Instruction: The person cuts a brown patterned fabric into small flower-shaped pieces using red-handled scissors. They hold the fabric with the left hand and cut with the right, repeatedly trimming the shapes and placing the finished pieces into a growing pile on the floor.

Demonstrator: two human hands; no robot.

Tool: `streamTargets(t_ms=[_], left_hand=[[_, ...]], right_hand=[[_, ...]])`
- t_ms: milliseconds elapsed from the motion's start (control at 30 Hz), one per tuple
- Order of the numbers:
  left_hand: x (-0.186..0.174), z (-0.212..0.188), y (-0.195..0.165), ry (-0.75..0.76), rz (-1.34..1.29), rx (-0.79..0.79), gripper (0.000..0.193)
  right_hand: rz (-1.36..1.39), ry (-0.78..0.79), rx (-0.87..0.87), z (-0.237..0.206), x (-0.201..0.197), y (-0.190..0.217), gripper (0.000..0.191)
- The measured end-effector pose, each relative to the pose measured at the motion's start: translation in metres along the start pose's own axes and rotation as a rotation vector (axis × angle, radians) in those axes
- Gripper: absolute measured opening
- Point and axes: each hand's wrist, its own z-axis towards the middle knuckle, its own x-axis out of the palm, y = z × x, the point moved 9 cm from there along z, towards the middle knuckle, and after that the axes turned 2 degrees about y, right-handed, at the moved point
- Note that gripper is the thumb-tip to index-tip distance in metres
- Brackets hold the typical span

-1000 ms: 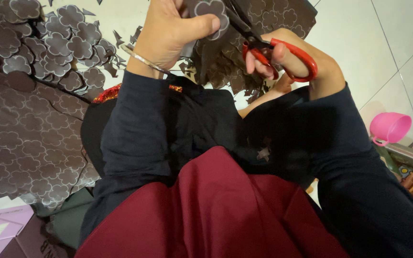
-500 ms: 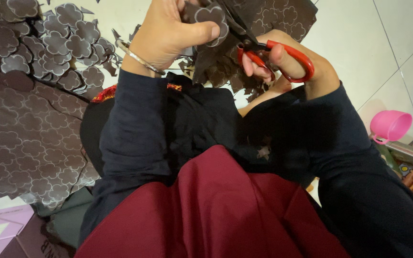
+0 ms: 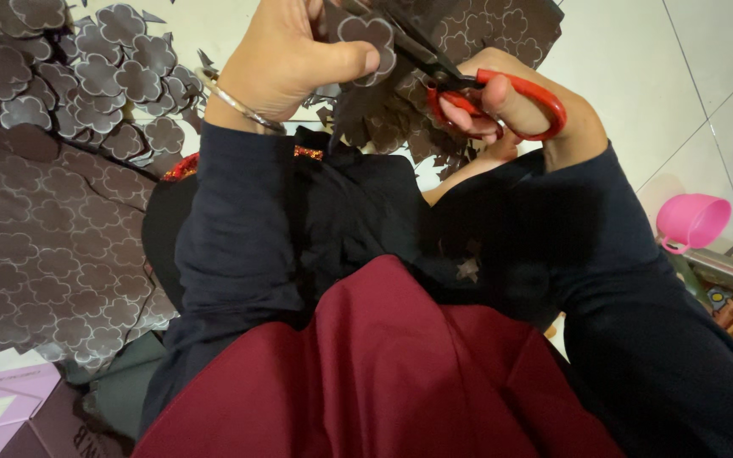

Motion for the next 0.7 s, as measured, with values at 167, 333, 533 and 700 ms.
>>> streamTargets(t_ms=[167, 333, 533, 700], left_hand=[[0.002, -0.001, 0.001, 0.033, -0.008, -0.003, 0.034], [0.004, 0.0, -0.004, 0.056, -0.04, 0.029, 0.03], [0.002, 0.002, 0.005, 0.053, -0.101, -0.059, 0.031], [-0.016, 0.005, 0.019, -0.103, -0.04, 0.063, 0.007]], right_hand=[[-0.023, 0.027, 0.022, -0.005, -0.005, -0.005, 0.094], [-0.082, 0.06, -0.011, -0.003, -0.012, -0.015, 0.09], [-0.122, 0.039, -0.002, -0.002, -0.018, -0.021, 0.089], [-0.154, -0.131, -0.077, -0.001, -0.031, -0.015, 0.094]])
